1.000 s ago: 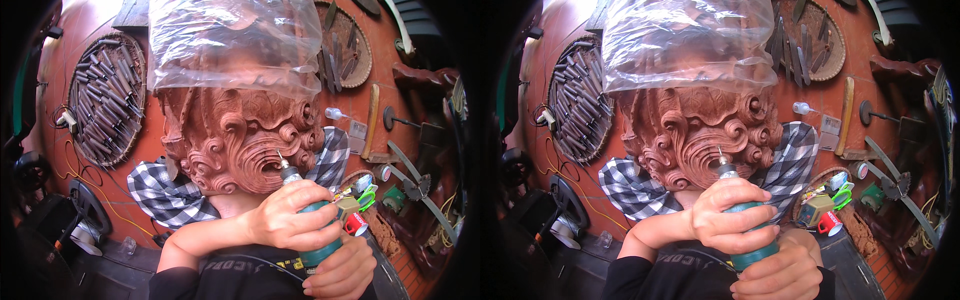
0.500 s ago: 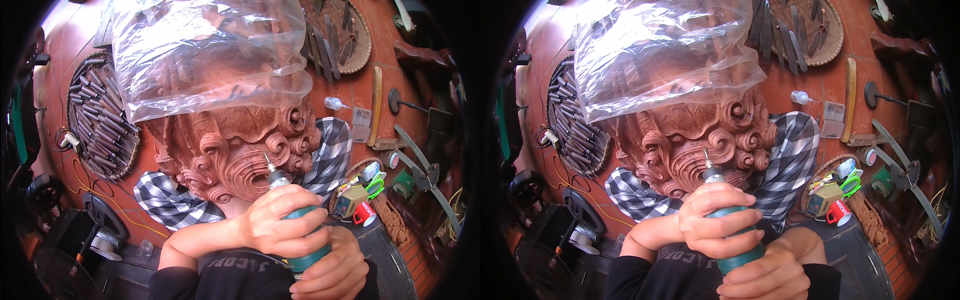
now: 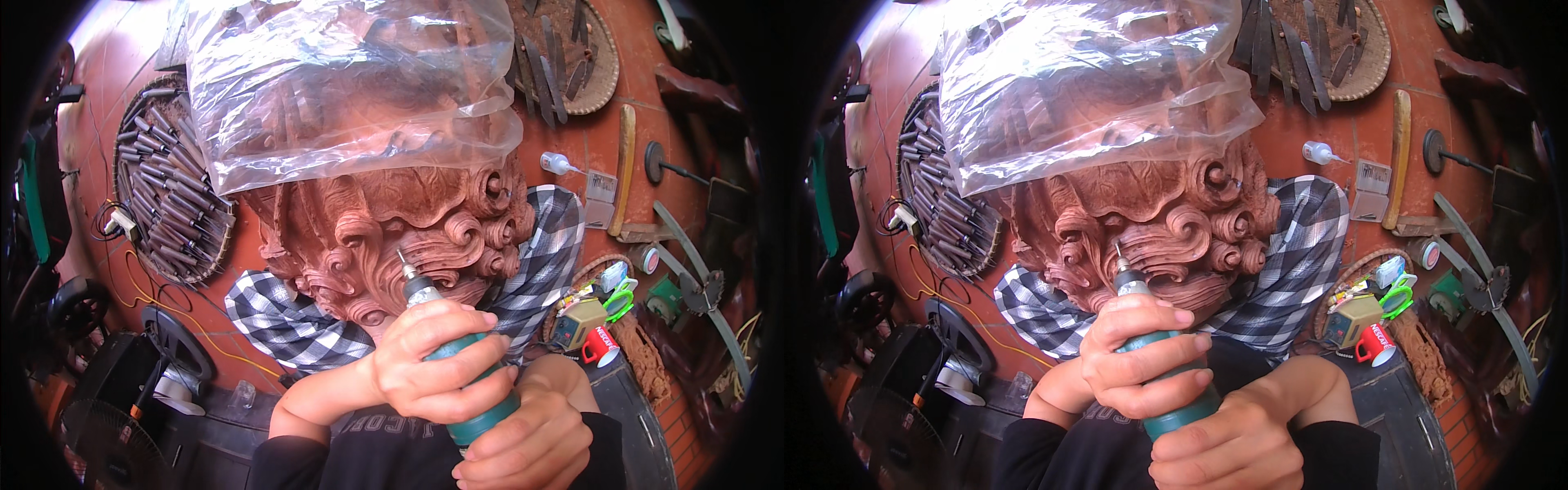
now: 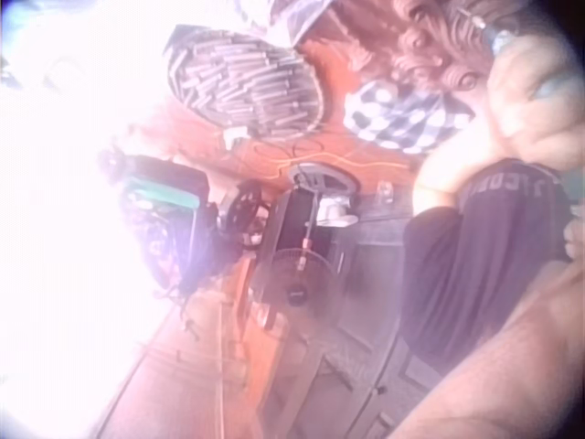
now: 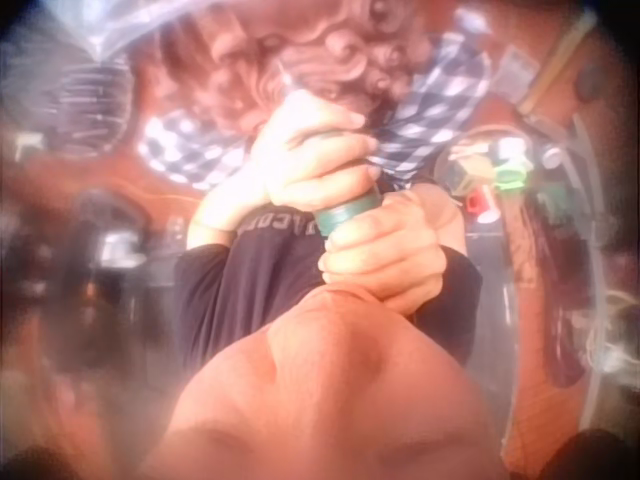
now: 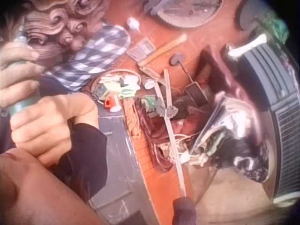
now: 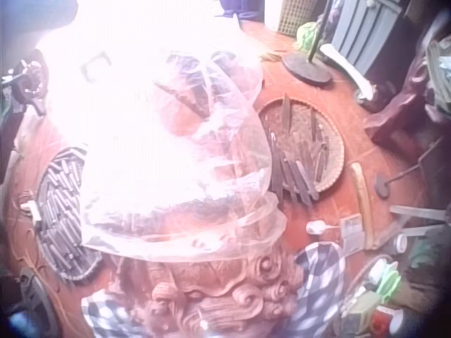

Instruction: The person uses a rotary carving tool to refine swirling patterns on a reddish-brown wooden relief. They hold the tool with both hands and move it along the carved grooves to smooth and shape the design.

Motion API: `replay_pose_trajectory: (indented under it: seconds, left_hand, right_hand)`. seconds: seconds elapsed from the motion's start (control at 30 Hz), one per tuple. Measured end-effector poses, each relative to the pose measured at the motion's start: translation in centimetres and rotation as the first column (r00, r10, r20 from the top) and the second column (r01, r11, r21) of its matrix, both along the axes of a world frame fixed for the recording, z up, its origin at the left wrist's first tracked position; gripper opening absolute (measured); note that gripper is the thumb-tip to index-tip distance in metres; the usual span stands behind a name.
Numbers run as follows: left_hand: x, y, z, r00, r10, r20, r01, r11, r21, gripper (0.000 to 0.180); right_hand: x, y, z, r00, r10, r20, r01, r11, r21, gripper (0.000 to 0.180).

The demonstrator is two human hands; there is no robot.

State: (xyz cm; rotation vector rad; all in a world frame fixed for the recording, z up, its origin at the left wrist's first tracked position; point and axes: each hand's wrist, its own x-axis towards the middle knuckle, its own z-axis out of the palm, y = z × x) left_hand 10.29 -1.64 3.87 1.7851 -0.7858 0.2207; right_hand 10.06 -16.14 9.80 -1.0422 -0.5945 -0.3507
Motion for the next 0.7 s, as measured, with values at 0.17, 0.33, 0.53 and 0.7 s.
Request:
replay_pose_trajectory:
  seconds: [0.17, 0.33, 0.53, 0.7]
  left_hand:
    - [0.0, -0.2, -0.1, 1.0, 0.027, 0.009, -0.027, 1.0, -0.014, 0.031]
    - [0.4, -0.7, -0.4, 1.0, -0.012, -0.003, 0.012, 1.0, -0.025, 0.032]
    - [0.7, -1.8, -0.9, 1.0, -0.026, -0.008, 0.025, 0.996, -0.083, 0.031]
    - [0.7, -2.6, -1.4, 1.0, -0.029, -0.007, 0.027, 0.991, -0.129, 0.03]
  right_hand:
    - [-1.6, 0.0, -0.4, 0.999, 0.005, -0.054, -0.006, 1.0, -0.023, 0.033]
    - [0.7, -0.7, -0.5, 0.997, 0.061, 0.052, -0.058, 0.997, -0.048, 0.029]
    - [1.4, -3.1, -0.3, 0.977, 0.196, 0.082, -0.177, 0.964, -0.198, 0.02]
    - [1.7, -3.9, -0.1, 0.972, 0.224, 0.076, -0.199, 0.949, -0.246, 0.016]
